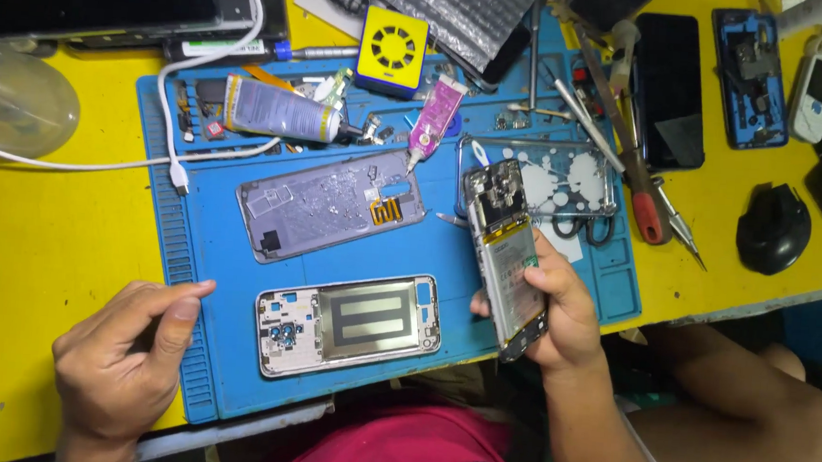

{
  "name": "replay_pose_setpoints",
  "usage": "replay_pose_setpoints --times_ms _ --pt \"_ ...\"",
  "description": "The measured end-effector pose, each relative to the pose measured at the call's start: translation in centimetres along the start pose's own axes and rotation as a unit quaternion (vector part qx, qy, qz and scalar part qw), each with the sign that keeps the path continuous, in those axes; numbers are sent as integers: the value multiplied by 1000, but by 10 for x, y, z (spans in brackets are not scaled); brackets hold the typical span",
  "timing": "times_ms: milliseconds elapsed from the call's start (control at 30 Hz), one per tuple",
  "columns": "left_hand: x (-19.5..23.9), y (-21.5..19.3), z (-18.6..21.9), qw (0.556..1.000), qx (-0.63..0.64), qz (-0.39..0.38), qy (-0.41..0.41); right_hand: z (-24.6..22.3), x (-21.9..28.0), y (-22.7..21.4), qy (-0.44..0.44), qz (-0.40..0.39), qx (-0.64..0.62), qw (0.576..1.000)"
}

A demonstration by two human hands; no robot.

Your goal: The person cleans a smartphone battery with a toothbrush, then places it into a disassembled phone chassis. They handle the phone's internal components and compare it to another phone frame on the workbench.

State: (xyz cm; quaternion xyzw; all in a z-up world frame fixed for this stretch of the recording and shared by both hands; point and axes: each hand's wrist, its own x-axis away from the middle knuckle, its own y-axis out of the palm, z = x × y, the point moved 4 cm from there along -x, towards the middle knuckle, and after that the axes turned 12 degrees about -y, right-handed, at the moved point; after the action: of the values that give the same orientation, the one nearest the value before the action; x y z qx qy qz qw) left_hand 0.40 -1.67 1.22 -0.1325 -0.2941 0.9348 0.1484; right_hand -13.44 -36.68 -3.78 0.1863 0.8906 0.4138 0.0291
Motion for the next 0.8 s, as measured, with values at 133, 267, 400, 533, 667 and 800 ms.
replay_pose_setpoints --times_ms 133,267,400,533,667,800 --pt "2 0 -2 1000 -19 10 15 1 1 -3 2 0 -7 1000" --pt "1 2 0 1000 -9 11 20 0 0 -7 10 -1 -28 1000" --pt "1 4 0 1000 -2 13 16 0 1 -9 24 -13 -48 998" --pt "4 4 -2 1000 7 13 -2 1 3 -11 41 -35 -86 995" --pt "1 5 1 1000 6 11 -2 1 3 -11 51 -43 -111 992" --pt "-1 5 -3 1000 0 -8 -5 0 4 -13 48 -45 -108 992"
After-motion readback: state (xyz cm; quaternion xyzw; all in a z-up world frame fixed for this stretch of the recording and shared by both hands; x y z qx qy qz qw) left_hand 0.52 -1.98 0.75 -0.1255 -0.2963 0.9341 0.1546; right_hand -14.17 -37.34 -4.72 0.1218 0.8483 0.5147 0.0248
